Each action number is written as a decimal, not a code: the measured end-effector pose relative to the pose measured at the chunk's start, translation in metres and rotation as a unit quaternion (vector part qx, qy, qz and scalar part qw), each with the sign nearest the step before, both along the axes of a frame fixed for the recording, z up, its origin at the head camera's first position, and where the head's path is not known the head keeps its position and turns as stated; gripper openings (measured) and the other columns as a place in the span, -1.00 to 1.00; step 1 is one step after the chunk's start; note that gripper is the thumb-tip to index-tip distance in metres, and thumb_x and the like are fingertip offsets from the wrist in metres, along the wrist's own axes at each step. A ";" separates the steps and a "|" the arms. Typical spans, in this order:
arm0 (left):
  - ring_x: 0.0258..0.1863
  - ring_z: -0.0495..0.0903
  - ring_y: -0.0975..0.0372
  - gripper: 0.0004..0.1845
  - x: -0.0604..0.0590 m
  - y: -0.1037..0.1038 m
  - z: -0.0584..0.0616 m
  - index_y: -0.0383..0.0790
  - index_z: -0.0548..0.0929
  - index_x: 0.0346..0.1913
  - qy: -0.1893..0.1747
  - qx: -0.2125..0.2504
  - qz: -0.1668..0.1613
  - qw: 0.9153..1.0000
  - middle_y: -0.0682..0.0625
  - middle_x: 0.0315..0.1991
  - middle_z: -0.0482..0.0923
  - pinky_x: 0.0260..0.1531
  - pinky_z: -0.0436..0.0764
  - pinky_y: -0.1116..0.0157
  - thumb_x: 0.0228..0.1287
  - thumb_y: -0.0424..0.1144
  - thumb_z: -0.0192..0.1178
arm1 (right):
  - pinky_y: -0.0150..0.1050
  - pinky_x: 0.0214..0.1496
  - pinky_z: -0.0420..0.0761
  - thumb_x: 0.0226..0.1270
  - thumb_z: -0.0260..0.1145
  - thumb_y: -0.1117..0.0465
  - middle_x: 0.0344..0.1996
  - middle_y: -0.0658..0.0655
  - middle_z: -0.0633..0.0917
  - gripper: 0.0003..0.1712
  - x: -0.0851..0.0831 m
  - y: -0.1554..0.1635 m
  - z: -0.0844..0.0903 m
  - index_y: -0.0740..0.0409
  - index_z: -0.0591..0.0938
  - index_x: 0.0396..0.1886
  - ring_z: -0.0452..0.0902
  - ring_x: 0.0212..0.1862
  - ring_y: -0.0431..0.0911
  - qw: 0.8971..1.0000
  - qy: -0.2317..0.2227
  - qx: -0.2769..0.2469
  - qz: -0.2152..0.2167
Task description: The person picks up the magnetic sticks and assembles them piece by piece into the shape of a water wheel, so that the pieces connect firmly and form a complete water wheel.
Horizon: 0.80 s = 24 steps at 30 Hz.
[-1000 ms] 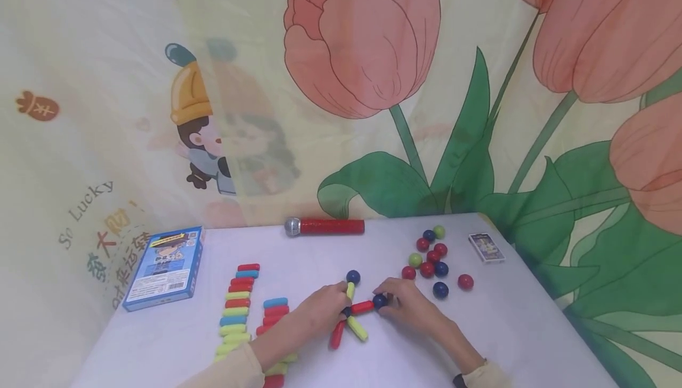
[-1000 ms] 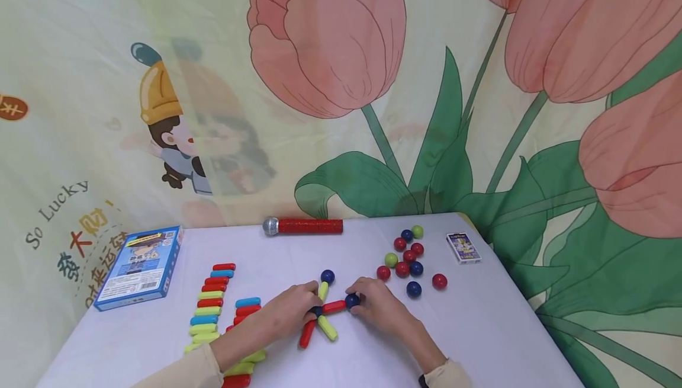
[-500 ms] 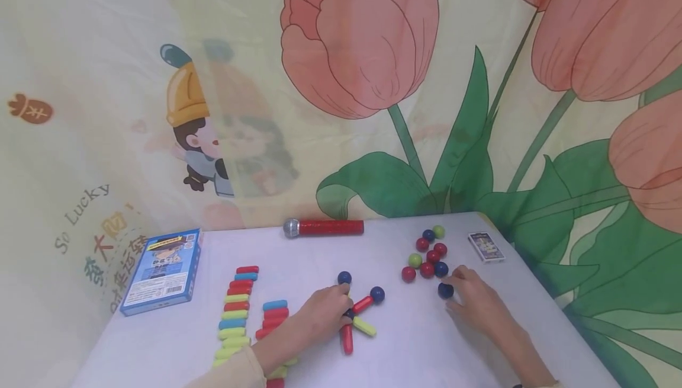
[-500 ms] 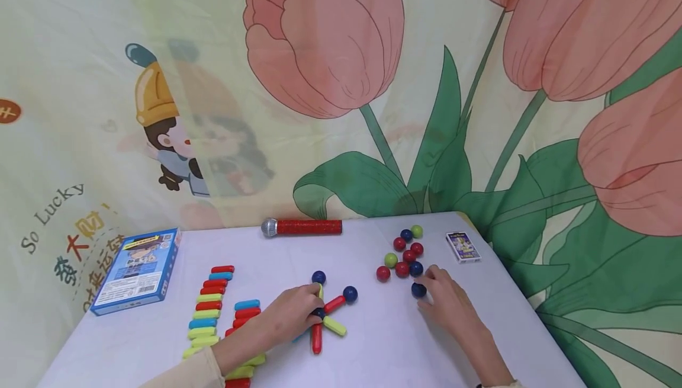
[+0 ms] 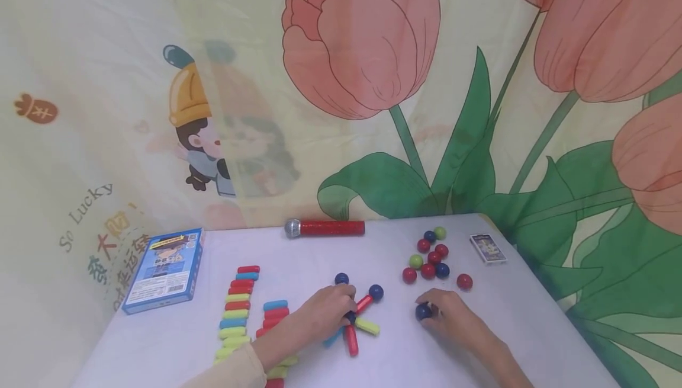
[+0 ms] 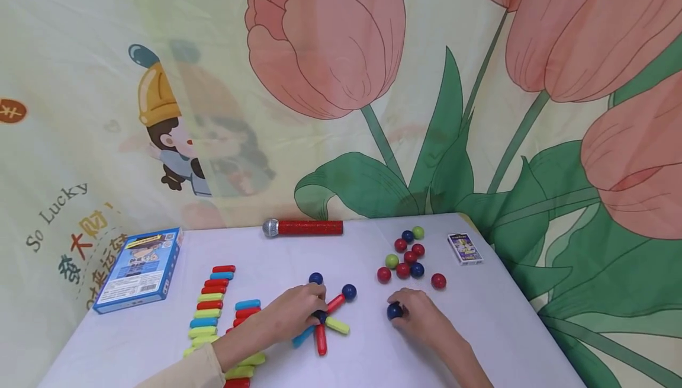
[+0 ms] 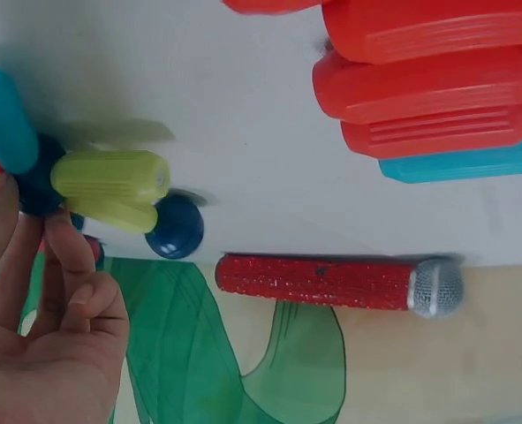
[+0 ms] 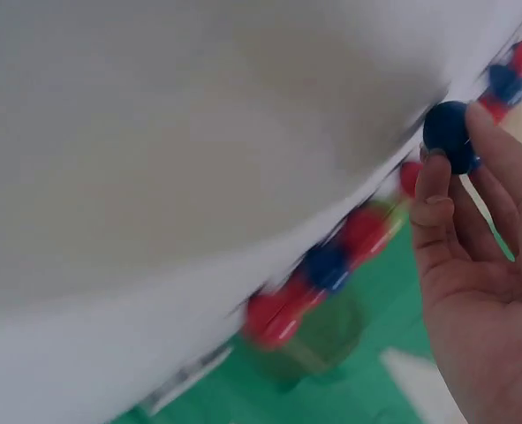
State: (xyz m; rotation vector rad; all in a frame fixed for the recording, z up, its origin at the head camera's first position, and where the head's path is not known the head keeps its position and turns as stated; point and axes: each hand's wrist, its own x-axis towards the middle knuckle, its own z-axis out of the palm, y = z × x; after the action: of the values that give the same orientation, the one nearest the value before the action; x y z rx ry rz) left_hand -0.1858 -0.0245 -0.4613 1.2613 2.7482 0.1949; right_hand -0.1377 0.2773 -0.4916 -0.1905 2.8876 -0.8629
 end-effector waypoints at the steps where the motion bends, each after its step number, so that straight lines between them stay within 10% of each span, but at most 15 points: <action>1: -0.22 0.53 0.38 -0.73 0.001 0.000 -0.001 -0.10 0.89 -0.01 -0.002 0.005 0.004 1.000 0.09 -0.16 0.66 -0.05 0.68 0.42 0.22 -0.23 0.62 | -0.21 -0.04 0.74 0.17 0.66 0.33 -0.17 -0.09 0.78 -0.56 0.002 -0.006 -0.001 0.12 0.79 0.06 0.66 -0.13 -0.15 1.000 -0.003 -0.012 0.019; 7: -0.31 0.46 0.38 -0.71 0.004 0.004 -0.008 -0.19 0.85 -0.01 0.002 0.033 0.034 0.999 0.06 -0.23 0.61 -0.19 0.64 0.48 0.27 -0.18 0.60 | -0.36 -0.11 0.67 0.23 0.66 0.26 -0.20 -0.18 0.75 -0.58 0.006 -0.033 -0.005 0.08 0.79 0.08 0.56 -0.20 -0.29 0.995 0.001 -0.047 0.091; 24: -0.11 0.56 0.31 -0.58 0.007 0.008 -0.009 -0.12 0.82 0.15 -0.003 0.049 0.044 0.998 0.03 -0.04 0.65 -0.02 0.69 0.39 0.26 -0.10 0.61 | 0.06 0.25 0.69 0.35 0.53 0.40 0.15 0.12 0.79 -0.53 -0.007 -0.052 -0.012 0.14 0.73 0.24 0.68 0.28 0.13 0.995 0.030 -0.058 0.071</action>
State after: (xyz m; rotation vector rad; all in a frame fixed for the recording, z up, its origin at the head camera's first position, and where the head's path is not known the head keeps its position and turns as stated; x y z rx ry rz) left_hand -0.1789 -0.0165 -0.4703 1.1590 2.8227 0.3465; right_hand -0.1445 0.2257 -0.5033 -0.4352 2.8367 -1.0148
